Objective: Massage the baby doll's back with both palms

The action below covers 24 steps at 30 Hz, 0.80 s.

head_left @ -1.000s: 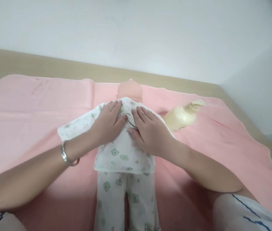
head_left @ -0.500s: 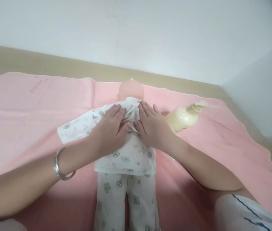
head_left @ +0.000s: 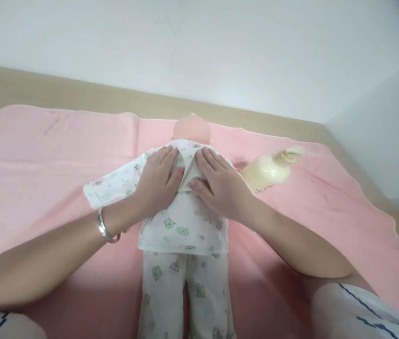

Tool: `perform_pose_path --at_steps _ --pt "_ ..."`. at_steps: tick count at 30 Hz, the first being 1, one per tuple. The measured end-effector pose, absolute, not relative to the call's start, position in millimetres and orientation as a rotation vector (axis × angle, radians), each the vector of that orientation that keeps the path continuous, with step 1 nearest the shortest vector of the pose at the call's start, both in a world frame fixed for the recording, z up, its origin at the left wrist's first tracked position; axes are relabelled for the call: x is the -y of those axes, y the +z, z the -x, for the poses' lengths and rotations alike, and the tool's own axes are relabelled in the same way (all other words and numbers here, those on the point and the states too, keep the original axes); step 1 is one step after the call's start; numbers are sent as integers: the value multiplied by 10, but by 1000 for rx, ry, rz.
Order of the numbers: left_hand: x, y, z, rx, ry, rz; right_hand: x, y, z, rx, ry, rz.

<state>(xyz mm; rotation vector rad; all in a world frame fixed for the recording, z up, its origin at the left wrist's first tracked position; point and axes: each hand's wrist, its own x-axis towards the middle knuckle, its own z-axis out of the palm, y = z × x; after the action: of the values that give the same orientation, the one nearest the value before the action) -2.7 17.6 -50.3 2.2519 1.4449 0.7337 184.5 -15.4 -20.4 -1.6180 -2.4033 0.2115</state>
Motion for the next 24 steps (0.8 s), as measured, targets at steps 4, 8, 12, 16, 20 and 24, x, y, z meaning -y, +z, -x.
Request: perform_pose_path --at_steps 4,8,12,16,20,24 --pt "-172 -482 34 -1449 739 -2218 -13 -295 -1911 2306 210 1683" --pt "-172 -490 37 -1447 765 -2210 -32 -352 -1914 2279 163 1669" --pt "-182 -496 35 -1449 752 -2222 -6 -338 -1903 2279 146 1666" --pt "-174 -447 33 -1461 669 -2249 -13 -338 -1906 2283 126 1652" --pt "-41 -362 17 -1463 484 -2348 -35 -349 -1926 2309 115 1631" --pt "149 -311 -20 -1446 496 -2490 17 -307 -1911 2371 115 1645"
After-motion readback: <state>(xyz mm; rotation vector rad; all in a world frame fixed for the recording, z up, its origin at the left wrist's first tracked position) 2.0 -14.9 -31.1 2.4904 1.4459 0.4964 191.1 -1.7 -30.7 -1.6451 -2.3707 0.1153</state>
